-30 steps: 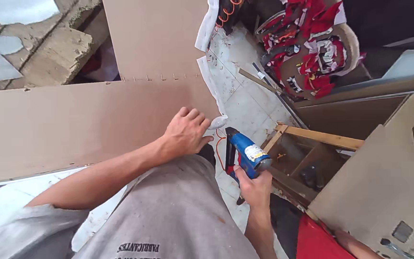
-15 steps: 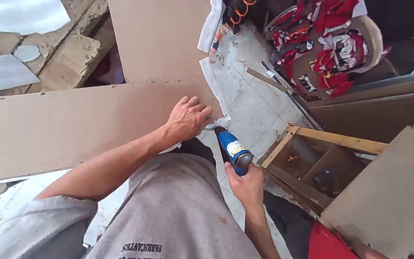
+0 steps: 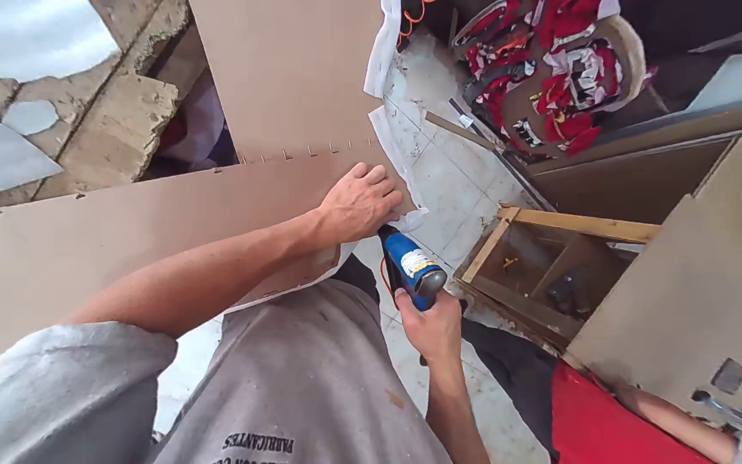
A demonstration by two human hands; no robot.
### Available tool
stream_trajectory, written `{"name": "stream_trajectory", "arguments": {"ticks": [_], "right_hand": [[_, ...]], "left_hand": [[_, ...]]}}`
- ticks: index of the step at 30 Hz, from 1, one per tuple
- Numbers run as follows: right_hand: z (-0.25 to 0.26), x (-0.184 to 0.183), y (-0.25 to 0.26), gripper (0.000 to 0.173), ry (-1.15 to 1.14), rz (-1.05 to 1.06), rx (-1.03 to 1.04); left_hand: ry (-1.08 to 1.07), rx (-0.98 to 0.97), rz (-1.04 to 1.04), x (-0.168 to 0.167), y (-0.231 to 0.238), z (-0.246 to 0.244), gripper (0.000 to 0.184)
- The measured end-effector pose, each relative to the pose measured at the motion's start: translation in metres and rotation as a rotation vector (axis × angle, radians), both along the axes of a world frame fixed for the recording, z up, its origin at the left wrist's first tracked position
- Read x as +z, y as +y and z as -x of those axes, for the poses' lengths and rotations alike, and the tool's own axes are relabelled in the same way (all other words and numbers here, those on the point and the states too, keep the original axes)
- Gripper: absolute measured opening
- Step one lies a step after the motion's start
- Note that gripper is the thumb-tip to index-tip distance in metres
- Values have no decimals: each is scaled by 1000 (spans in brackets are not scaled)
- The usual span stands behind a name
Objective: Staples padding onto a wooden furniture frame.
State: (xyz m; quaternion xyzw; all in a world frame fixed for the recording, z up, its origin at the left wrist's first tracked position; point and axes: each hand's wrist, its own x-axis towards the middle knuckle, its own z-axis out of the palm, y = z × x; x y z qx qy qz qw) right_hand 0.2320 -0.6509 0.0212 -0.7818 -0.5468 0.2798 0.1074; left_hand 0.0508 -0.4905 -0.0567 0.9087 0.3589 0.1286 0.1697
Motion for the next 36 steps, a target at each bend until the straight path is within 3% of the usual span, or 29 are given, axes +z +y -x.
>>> {"name": "stream_trajectory", "arguments": {"ticks": [7, 10, 13, 16, 19, 22, 31, 36], "right_hand": [[22, -9, -11, 26, 39, -24, 16], [12, -1, -19, 28, 41, -121, -24], [-10, 2, -28, 27, 133, -224, -56], [-29, -1, -25, 28, 151, -190, -4], [-38, -13, -13, 33, 143, -118, 112], [-43, -20, -6, 38, 160, -75, 243], [-35, -13, 16, 39, 132, -89, 486], [-23, -13, 27, 30, 73, -36, 516]], "left_hand": [[-38, -131, -18, -4, 29, 6, 34], [-131, 29, 154, 13, 27, 26, 30], [16, 288, 256, 46, -22, 52, 43], [235, 385, 337, 59, -97, 41, 60], [201, 557, 113, 34, -140, 11, 44], [155, 675, -120, 5, -145, 6, 32], [14, 850, -71, -8, -131, 24, 33], [41, 814, -34, -5, -125, 31, 32]]}}
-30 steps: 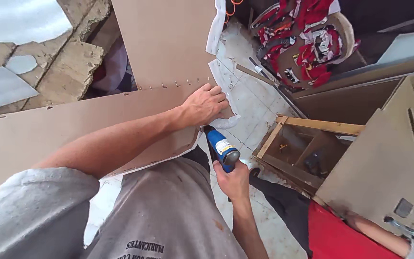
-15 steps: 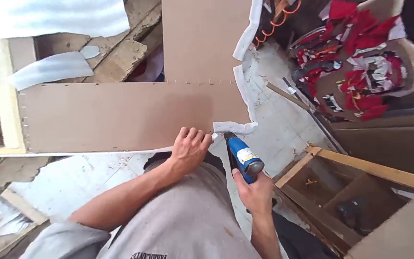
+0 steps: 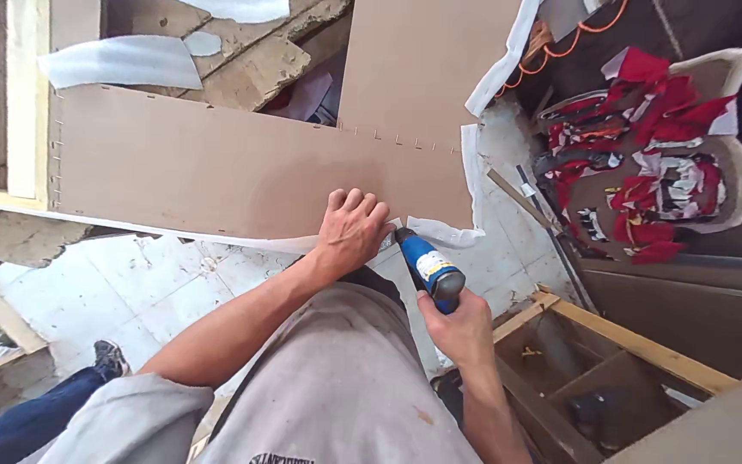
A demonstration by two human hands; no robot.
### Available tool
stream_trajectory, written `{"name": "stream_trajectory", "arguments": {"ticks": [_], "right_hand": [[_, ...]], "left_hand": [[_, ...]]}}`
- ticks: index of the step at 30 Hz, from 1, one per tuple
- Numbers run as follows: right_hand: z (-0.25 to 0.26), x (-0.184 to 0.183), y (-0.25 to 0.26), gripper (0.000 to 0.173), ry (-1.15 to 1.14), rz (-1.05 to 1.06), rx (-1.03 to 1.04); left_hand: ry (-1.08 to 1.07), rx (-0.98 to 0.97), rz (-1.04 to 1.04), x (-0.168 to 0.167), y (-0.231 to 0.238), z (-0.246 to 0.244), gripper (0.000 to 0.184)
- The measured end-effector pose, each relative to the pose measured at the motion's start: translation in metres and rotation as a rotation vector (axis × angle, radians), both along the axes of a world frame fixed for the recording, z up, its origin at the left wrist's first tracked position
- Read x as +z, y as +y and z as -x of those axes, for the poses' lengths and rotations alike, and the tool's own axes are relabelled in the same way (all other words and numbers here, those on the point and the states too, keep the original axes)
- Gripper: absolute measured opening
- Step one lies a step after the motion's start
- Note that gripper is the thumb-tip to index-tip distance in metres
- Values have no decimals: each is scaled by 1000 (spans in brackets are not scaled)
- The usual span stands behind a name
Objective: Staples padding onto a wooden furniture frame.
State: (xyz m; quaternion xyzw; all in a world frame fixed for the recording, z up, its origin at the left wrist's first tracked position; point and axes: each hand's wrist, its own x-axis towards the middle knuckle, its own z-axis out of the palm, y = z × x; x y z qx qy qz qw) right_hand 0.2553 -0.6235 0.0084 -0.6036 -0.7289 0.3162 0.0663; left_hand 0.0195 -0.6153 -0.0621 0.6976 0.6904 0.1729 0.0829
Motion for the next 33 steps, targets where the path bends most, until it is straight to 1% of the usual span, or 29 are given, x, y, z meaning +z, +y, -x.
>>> {"name": "stream_trajectory", "arguments": {"ticks": [2, 7, 9, 11, 13, 15, 16, 18, 20, 22, 24, 29, 31, 33], "right_hand": [[1, 3, -2, 27, -16, 9, 22], [11, 7, -22, 28, -8, 44, 55], [13, 6, -30, 27, 5, 43, 18], [9, 6, -37, 27, 39, 42, -47], [4, 6, -43, 29, 84, 34, -101], [0, 8, -50, 30, 101, 31, -116], [0, 8, -53, 29, 105, 28, -118], [2, 8, -58, 29, 105, 32, -117], [6, 5, -62, 31, 90, 31, -105], [11, 4, -66, 32, 81, 38, -93], [17, 5, -68, 33, 74, 38, -96], [36, 5, -79, 34, 48, 25, -150], [49, 4, -84, 35, 21, 24, -192], [64, 1, -90, 33, 7, 12, -245]], "left_hand": [[-3, -28, 7, 0, 3, 3, 32], [-21, -131, 19, 0, 9, 12, 33], [-56, -164, 20, 1, 13, 16, 31], [-129, -166, 27, 9, 14, 26, 29], [-107, -122, 37, 28, 1, 37, 34], [12, -103, 58, 41, -27, 42, 44], [64, -101, 54, 41, -43, 42, 49], [141, -98, 13, 27, -64, 39, 48], [154, -124, -32, 9, -69, 39, 39], [87, -183, -41, 3, -61, 45, 36], [16, -233, 5, 5, -48, 53, 37], [-48, -430, -1, 0, -25, 74, 39], [-64, -491, 8, 0, -16, 82, 40], [-62, -541, 13, 1, -8, 86, 40]]}}
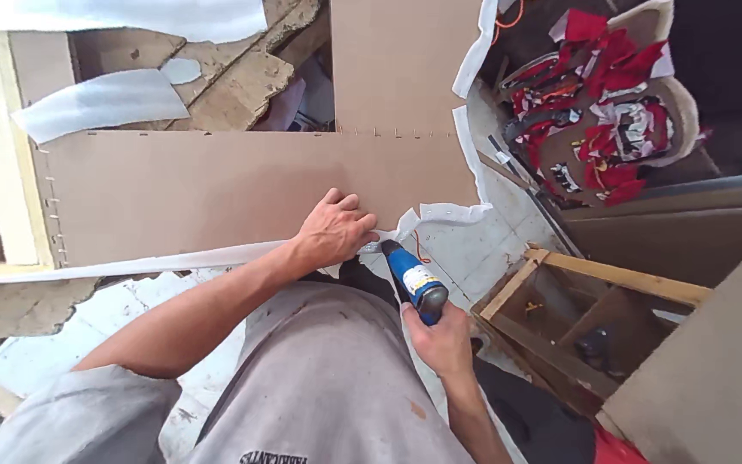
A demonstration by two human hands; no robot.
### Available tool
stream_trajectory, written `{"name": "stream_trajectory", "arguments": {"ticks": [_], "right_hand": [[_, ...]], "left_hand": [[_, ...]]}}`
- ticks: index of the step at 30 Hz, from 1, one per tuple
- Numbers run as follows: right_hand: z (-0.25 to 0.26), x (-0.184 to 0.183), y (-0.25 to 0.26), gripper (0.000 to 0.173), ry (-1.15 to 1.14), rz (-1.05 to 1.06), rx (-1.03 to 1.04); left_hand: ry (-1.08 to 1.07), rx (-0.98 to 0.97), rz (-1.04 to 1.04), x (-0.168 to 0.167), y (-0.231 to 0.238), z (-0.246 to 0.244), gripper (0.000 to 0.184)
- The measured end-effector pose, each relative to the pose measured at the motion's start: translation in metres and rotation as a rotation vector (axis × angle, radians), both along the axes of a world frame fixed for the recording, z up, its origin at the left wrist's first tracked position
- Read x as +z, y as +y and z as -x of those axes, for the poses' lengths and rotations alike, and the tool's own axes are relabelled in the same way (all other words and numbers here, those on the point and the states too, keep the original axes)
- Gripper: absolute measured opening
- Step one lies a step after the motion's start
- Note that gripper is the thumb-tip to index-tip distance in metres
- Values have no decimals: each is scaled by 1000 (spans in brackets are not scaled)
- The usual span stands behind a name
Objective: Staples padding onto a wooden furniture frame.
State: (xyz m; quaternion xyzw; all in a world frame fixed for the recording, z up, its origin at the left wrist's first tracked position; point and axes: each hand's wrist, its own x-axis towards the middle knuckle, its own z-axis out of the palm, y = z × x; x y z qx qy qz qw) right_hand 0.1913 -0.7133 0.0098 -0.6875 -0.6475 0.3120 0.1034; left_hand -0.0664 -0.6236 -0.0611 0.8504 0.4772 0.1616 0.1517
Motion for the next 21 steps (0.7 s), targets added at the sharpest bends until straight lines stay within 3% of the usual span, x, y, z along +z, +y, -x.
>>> {"name": "stream_trajectory", "arguments": {"ticks": [4, 10, 15, 18, 21], "right_hand": [[33, 1, -19, 30, -11, 4, -95], [84, 1, -44, 27, 2, 21, -174], [112, -4, -59, 30, 17, 8, -187], [119, -7, -70, 27, 38, -25, -207], [108, -12, -84, 24, 186, -103, -314]], "left_hand": [[20, -59, 4, 1, 12, 4, 34], [58, -231, 6, 1, 33, 9, 40], [33, -262, 6, 4, 45, 11, 42], [-8, -207, 111, 23, 43, 20, 36], [108, 39, 254, 63, -1, 61, 35]]}}
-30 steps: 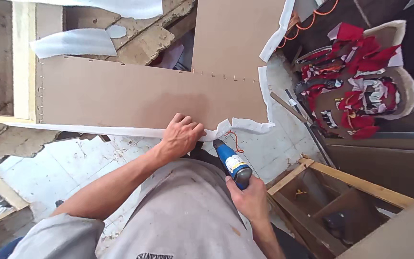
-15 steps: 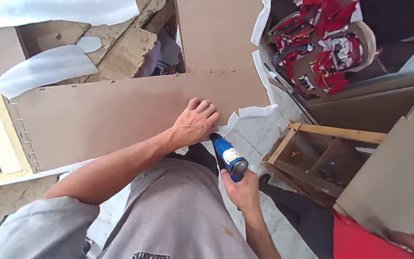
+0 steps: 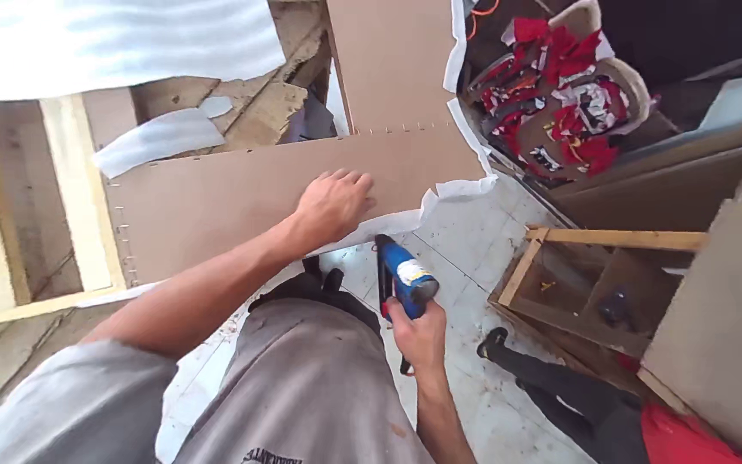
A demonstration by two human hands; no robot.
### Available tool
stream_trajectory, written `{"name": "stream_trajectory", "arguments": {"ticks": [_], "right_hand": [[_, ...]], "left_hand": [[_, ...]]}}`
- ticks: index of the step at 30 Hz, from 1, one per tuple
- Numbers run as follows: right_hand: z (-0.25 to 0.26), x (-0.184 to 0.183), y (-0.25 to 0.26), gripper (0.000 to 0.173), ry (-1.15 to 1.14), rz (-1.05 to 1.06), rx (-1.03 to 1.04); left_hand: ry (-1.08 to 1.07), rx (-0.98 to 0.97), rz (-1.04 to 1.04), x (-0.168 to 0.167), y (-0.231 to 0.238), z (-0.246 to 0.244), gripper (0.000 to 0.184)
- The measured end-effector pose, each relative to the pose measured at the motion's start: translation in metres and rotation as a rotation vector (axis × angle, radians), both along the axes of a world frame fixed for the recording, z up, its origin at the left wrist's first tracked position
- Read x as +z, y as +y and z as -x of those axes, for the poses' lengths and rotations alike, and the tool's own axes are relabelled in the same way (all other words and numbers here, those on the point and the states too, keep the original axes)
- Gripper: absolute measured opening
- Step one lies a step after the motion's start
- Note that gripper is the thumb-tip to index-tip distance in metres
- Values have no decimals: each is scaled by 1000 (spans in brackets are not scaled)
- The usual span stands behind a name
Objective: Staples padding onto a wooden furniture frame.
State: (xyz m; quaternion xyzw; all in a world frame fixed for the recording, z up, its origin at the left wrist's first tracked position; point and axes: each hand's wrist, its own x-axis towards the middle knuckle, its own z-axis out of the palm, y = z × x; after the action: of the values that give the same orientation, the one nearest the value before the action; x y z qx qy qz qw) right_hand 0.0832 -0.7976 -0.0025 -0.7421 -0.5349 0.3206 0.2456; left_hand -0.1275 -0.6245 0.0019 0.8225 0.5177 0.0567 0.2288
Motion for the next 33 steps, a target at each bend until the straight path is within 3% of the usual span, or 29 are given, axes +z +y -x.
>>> {"name": "stream_trajectory", "arguments": {"ticks": [2, 5, 11, 16, 21, 29, 33], "right_hand": [[-10, -6, -9, 22, 115, -56, -49], [-17, -12, -14, 24, 118, -18, -25], [9, -9, -16, 26, -20, 4, 17], [32, -4, -5, 24, -54, 15, -26], [55, 0, 5, 22, -152, 135, -49], [111, 4, -23, 21, -101, 139, -79], [139, 1, -37, 19, -72, 136, -69]], "left_hand": [[105, 112, -11, 0, -51, 25, 44], [118, 114, -124, -33, -92, 47, 45], [4, -8, -29, -37, -72, 66, 43], [-93, -67, -227, -58, -59, 77, 40], [-87, -106, -237, -62, -43, 83, 44], [-87, -309, -221, -62, -25, 86, 48], [-87, -319, -241, -62, -24, 87, 50]]}}
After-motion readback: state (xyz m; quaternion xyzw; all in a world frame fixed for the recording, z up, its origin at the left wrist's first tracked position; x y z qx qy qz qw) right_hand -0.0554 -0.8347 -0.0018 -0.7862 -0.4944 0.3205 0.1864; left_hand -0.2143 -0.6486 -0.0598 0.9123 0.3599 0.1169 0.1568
